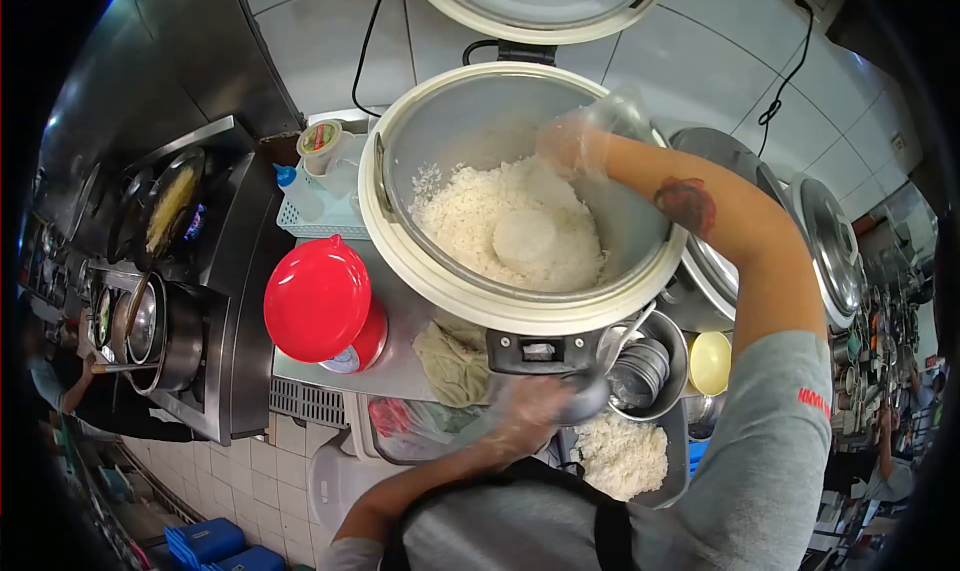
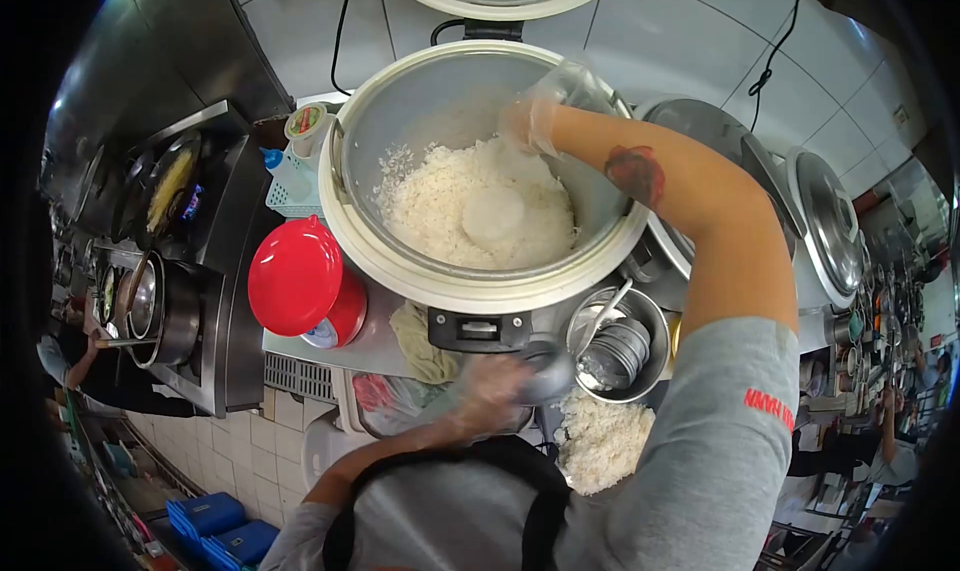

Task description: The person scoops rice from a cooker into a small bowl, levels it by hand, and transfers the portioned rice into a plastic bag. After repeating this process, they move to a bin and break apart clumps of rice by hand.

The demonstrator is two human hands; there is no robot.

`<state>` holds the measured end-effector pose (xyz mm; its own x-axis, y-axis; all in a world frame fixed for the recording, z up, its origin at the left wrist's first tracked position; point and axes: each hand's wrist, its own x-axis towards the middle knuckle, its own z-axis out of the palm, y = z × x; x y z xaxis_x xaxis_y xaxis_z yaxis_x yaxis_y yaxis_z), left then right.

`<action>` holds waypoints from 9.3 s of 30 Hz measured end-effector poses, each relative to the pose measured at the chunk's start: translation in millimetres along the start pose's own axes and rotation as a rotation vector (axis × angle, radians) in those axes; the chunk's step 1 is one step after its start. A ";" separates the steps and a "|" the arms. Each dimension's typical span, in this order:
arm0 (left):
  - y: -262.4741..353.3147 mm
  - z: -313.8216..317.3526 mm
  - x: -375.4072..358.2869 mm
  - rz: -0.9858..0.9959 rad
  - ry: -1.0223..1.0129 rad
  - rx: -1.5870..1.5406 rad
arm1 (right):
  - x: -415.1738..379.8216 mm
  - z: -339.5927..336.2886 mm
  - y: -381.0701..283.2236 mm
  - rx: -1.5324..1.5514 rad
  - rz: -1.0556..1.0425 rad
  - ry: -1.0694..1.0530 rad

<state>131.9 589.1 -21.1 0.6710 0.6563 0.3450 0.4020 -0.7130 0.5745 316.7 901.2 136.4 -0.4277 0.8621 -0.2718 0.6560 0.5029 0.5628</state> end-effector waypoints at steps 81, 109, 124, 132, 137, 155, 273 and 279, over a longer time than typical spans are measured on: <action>-7.5 -215.5 202.3 -0.287 0.482 -1.903 | -195.3 -138.6 -46.5 0.275 0.122 0.571; 27.5 -221.4 147.3 -0.290 0.371 -1.962 | -231.3 -49.2 -29.7 2.686 -0.042 0.950; 41.2 -66.5 -22.6 -0.935 -0.275 -2.021 | -404.1 21.1 -195.1 2.679 0.465 1.287; -86.4 63.9 -55.5 -1.044 -0.030 -2.020 | -410.8 8.4 -266.9 2.631 1.191 1.208; -83.2 66.1 -35.4 -1.044 -0.041 -1.876 | -414.2 12.0 -304.0 2.645 1.167 1.147; 159.0 26.9 -34.0 -0.065 -0.626 -0.536 | -401.7 85.6 -314.5 2.644 1.222 1.496; 167.3 161.6 -12.9 -0.510 -0.658 -1.579 | -587.6 97.2 -346.1 2.014 1.054 0.441; 181.5 154.7 -11.0 -0.427 -0.661 -1.445 | -575.6 98.3 -349.5 1.788 1.062 0.431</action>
<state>293.8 414.3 -35.4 0.9567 0.2496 -0.1501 -0.0077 0.5368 0.8437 394.7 235.4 19.3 0.5044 0.8534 -0.1317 0.3090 -0.3208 -0.8953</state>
